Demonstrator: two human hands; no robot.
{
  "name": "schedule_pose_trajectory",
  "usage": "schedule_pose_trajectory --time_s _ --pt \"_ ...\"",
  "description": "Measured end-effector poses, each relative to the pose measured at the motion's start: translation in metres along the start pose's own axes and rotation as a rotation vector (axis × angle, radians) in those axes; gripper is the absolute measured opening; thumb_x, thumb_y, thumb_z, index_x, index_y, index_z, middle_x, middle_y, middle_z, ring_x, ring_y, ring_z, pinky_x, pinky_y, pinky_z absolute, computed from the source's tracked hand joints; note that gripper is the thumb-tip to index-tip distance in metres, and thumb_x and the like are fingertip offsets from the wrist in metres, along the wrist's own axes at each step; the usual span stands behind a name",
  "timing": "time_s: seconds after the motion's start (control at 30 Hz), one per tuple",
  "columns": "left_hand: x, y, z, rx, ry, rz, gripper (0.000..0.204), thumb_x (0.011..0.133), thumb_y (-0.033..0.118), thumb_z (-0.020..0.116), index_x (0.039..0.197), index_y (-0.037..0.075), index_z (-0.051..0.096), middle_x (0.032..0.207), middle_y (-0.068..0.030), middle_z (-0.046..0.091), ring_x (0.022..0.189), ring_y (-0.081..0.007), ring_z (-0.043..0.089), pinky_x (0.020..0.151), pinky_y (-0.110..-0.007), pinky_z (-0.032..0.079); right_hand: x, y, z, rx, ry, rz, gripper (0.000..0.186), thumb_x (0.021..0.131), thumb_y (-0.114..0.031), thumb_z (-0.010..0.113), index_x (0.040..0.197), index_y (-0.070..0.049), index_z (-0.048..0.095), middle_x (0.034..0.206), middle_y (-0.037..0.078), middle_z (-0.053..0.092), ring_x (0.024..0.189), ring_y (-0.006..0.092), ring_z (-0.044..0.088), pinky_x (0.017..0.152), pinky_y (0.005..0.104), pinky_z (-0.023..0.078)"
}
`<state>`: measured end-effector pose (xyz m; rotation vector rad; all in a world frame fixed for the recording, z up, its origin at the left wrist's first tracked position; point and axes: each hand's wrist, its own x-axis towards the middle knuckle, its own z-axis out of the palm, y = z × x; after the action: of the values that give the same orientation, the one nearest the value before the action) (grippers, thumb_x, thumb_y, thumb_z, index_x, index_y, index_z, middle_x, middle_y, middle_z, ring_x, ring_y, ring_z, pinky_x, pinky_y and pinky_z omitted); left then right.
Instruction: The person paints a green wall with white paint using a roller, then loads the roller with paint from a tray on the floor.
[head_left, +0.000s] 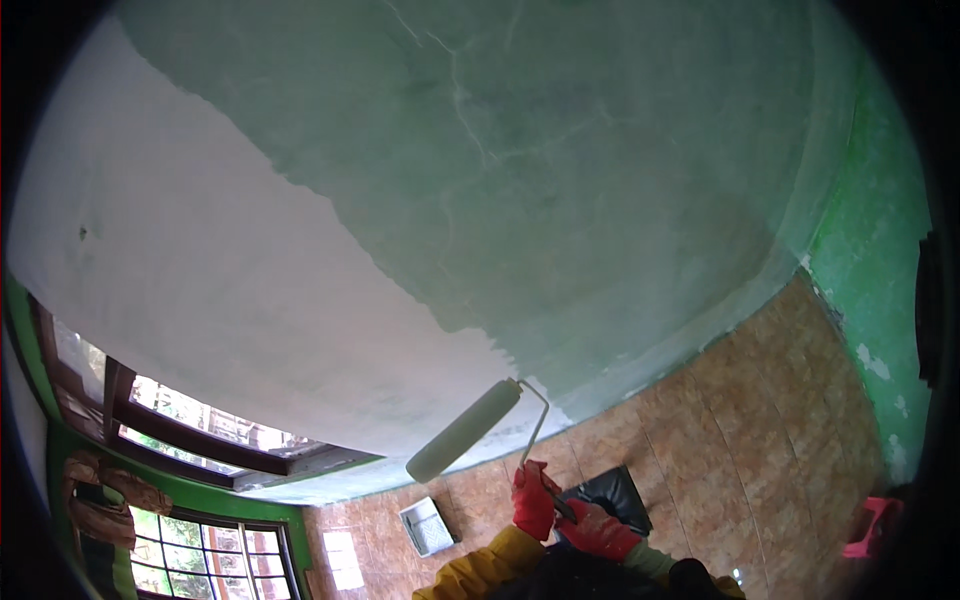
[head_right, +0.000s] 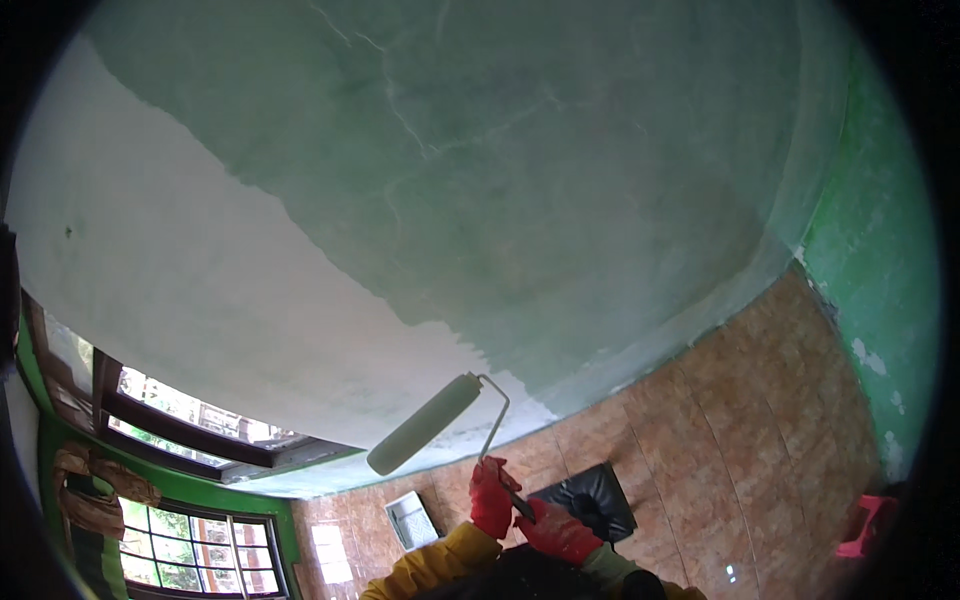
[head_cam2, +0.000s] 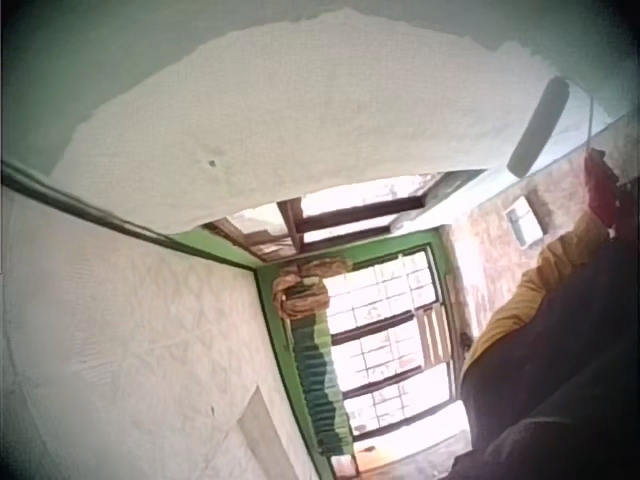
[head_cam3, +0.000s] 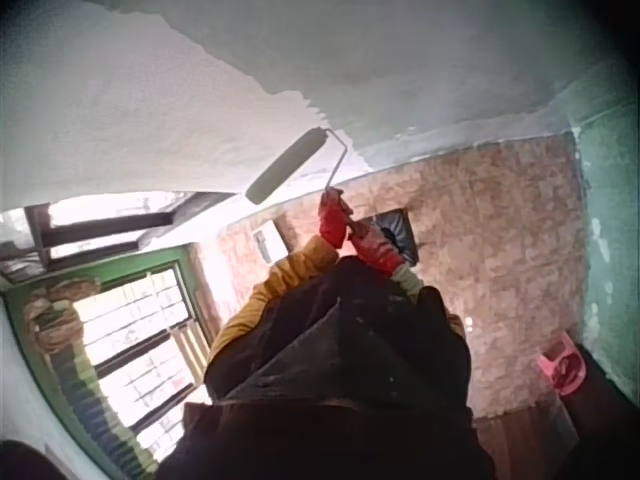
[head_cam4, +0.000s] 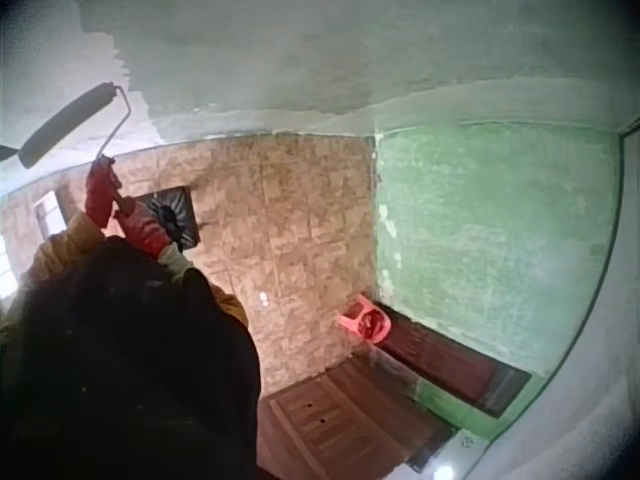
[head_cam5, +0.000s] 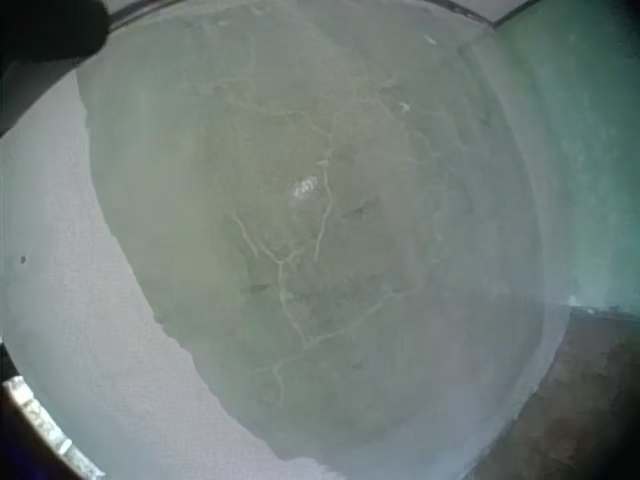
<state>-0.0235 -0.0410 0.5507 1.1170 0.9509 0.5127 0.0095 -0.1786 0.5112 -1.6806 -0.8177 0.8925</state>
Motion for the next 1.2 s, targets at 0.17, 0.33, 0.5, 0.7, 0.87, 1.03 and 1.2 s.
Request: schedule_pose_trajectory --time_s 0.17,0.33,0.5,0.7,0.87,1.03,1.2 --pt "0.012 -0.039 -0.002 0.069 -0.081 -0.156 0.037 0.100 0.034 0.044 0.105 -0.001 0.054 0.072 -0.0069 0.058 0.065 -0.0176 0.060 0.062 -0.031 0.051 -0.013 0.000 -0.028 -0.051 -0.011 0.111 0.029 0.084 -0.030 0.066 0.097 -0.005 0.060 0.084 0.021 0.063 0.083 0.0444 0.059 0.067 0.0485 0.046" --pt "0.017 -0.054 -0.011 0.912 -0.574 -0.160 0.041 0.096 0.040 0.046 0.115 0.005 0.055 0.094 -0.0093 0.062 0.087 -0.0202 0.061 0.077 -0.033 0.048 -0.038 0.039 -0.053 -0.110 0.017 0.432 0.024 0.085 -0.031 0.066 0.086 -0.008 0.063 0.071 0.010 0.064 0.062 0.0264 0.062 0.061 0.0394 0.048" --pt "0.028 -0.124 -0.060 0.640 -0.371 -0.325 0.038 0.093 0.041 0.048 0.098 0.006 0.061 0.083 -0.0078 0.064 0.082 -0.0188 0.061 0.074 -0.031 0.047 -0.059 0.067 -0.068 0.355 0.047 0.854 0.021 0.086 -0.026 0.063 0.088 -0.006 0.057 0.066 0.005 0.058 0.054 0.0200 0.057 0.050 0.0346 0.045" --pt "0.063 -0.176 -0.141 0.542 -0.109 -0.683 0.038 0.097 0.040 0.045 0.112 0.005 0.052 0.097 -0.0124 0.066 0.075 -0.0212 0.062 0.066 -0.035 0.050 -0.073 0.134 -0.077 0.787 0.440 0.982 0.013 0.085 -0.018 0.060 0.078 -0.011 0.050 0.058 -0.003 0.043 0.044 0.0086 0.042 0.041 0.0272 0.036" --pt "0.095 -0.245 -0.212 0.606 0.076 -0.765 0.039 0.097 0.040 0.043 0.112 0.005 0.051 0.099 -0.0153 0.067 0.076 -0.0243 0.065 0.062 -0.038 0.051 -0.075 0.196 -0.078 0.892 0.552 0.949 0.020 0.084 -0.017 0.060 0.072 -0.014 0.045 0.056 -0.002 0.042 0.041 0.0098 0.039 0.039 0.0272 0.032" --pt "0.132 -0.267 -0.221 0.792 0.009 -0.659 0.044 0.095 0.042 0.045 0.111 0.002 0.056 0.094 -0.0115 0.069 0.075 -0.0201 0.066 0.071 -0.033 0.051 -0.072 0.278 -0.058 1.084 0.588 0.919 0.028 0.087 -0.023 0.060 0.067 -0.014 0.043 0.055 -0.001 0.040 0.046 0.0132 0.042 0.045 0.0287 0.035" --pt "0.189 -0.337 -0.246 0.881 -0.116 -0.541 0.044 0.094 0.043 0.046 0.110 0.003 0.058 0.095 -0.0105 0.069 0.074 -0.0195 0.066 0.073 -0.035 0.050 -0.063 0.360 -0.013 0.990 0.716 0.798 0.023 0.088 -0.025 0.060 0.074 -0.009 0.053 0.062 0.005 0.050 0.055 0.0182 0.052 0.053 0.0312 0.044"
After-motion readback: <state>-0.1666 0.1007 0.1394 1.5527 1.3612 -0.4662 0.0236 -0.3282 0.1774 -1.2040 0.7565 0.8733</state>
